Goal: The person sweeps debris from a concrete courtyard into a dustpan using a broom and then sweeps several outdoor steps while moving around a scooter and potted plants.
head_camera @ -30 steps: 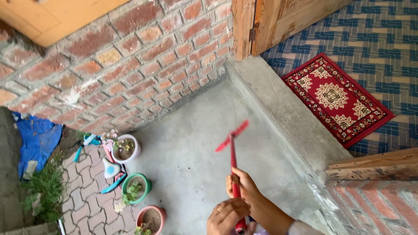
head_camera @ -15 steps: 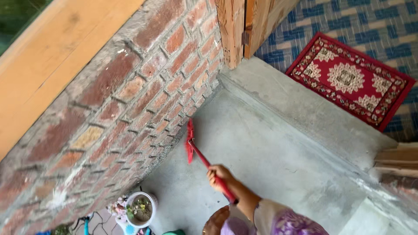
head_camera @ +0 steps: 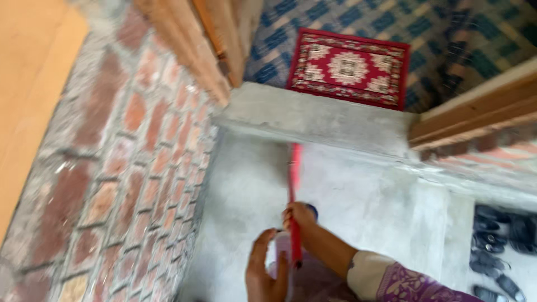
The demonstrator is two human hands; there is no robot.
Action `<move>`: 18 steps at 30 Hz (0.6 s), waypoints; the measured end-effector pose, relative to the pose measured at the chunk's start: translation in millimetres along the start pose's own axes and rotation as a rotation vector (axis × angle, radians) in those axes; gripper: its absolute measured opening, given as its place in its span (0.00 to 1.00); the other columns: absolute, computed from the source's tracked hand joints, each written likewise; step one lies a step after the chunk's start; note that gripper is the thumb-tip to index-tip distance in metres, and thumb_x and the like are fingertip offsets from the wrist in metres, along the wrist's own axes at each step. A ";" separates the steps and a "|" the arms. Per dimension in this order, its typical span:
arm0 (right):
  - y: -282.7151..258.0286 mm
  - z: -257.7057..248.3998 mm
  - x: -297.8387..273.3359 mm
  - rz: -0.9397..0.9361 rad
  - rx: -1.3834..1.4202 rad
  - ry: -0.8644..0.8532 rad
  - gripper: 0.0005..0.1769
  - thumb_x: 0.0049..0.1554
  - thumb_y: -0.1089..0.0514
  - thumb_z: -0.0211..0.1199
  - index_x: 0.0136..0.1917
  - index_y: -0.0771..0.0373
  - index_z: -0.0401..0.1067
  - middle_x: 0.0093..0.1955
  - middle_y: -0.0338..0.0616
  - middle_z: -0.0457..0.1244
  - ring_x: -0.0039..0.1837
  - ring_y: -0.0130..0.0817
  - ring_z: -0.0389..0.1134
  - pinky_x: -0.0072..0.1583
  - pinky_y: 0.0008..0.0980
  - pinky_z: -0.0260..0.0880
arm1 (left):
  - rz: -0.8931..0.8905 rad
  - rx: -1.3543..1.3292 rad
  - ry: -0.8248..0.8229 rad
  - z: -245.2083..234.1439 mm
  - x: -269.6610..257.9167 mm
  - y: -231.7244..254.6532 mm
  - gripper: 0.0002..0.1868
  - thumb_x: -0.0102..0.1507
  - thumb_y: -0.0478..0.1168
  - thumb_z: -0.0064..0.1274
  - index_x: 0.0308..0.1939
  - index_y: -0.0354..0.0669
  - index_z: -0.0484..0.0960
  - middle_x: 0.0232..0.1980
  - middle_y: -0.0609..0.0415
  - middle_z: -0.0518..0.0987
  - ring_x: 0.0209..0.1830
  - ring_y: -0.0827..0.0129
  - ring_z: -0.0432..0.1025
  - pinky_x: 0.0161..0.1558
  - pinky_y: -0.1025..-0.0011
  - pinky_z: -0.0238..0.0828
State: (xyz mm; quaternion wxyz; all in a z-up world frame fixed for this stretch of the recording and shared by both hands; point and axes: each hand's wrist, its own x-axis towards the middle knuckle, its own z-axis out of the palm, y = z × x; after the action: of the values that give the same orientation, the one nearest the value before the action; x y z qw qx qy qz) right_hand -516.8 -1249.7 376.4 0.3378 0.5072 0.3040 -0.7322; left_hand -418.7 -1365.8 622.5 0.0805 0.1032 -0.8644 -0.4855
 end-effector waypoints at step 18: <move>-127.1 -207.3 12.0 -0.099 0.311 0.285 0.08 0.59 0.63 0.57 0.40 0.69 0.65 0.29 0.43 0.61 0.28 0.25 0.58 0.30 0.22 0.58 | -0.201 -0.090 -0.278 32.2 135.4 12.8 0.25 0.61 0.35 0.54 0.63 0.43 0.73 0.65 0.49 0.76 0.64 0.61 0.72 0.58 0.61 0.70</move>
State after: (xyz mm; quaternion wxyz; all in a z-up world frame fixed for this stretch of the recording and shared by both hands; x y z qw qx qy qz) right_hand -510.5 -1014.0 315.8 0.1724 0.6362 0.2565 -0.7070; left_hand -558.4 -1367.6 622.1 -0.0841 0.1170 -0.8300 -0.5388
